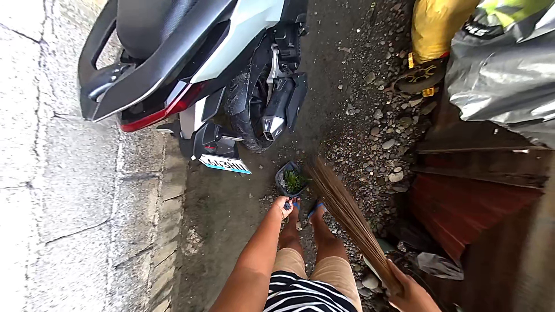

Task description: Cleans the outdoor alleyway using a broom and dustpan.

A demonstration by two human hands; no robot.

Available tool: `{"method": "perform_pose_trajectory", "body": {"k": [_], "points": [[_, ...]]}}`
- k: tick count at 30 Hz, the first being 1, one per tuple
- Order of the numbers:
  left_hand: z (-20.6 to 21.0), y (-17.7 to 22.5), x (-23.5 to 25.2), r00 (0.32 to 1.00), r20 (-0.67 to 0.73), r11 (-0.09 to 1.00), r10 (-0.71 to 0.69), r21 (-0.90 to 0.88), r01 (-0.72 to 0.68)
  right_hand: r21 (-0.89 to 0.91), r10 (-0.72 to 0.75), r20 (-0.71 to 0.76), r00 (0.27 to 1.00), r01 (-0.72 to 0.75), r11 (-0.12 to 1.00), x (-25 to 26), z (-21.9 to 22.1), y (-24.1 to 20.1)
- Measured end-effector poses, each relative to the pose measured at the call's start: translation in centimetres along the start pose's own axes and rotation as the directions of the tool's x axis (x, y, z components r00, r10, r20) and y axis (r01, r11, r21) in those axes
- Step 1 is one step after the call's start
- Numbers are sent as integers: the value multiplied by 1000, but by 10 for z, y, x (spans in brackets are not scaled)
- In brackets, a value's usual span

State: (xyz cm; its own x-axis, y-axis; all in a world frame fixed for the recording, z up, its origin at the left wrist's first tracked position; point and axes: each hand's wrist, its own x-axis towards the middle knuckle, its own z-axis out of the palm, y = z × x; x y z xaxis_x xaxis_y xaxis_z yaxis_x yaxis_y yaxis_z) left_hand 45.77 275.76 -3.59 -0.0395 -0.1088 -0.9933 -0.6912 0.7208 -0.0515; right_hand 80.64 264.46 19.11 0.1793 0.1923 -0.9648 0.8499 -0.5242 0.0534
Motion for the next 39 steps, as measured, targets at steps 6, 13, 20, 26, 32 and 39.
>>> {"method": "perform_pose_trajectory", "body": {"k": [6, 13, 20, 26, 32, 39], "points": [[-12, 2, -1, 1000, 9, 998, 17, -53, -17, -57, -84, -198, 977, 74, 996, 10, -25, -22], [-13, 10, 2, 1000, 5, 999, 20, -40, -20, -422, -79, -69, 994, 43, 906, 94, -14, -116], [-23, 24, 7, 1000, 13, 998, -12, 66, 11, -345, -23, -53, 998, 4, 939, -3, -19, -65], [-29, 28, 7, 1000, -24, 954, -8, 298, 15, -81, 45, -171, 984, -59, 995, -2, -22, 2], [-18, 31, 13, 999, -52, 912, 14, 409, 9, -105, 65, -44, 997, -69, 992, 94, 16, -33], [-13, 36, 9, 997, -65, 894, 27, 449, 5, -105, 45, -14, 999, -47, 993, 16, 28, -11]]}}
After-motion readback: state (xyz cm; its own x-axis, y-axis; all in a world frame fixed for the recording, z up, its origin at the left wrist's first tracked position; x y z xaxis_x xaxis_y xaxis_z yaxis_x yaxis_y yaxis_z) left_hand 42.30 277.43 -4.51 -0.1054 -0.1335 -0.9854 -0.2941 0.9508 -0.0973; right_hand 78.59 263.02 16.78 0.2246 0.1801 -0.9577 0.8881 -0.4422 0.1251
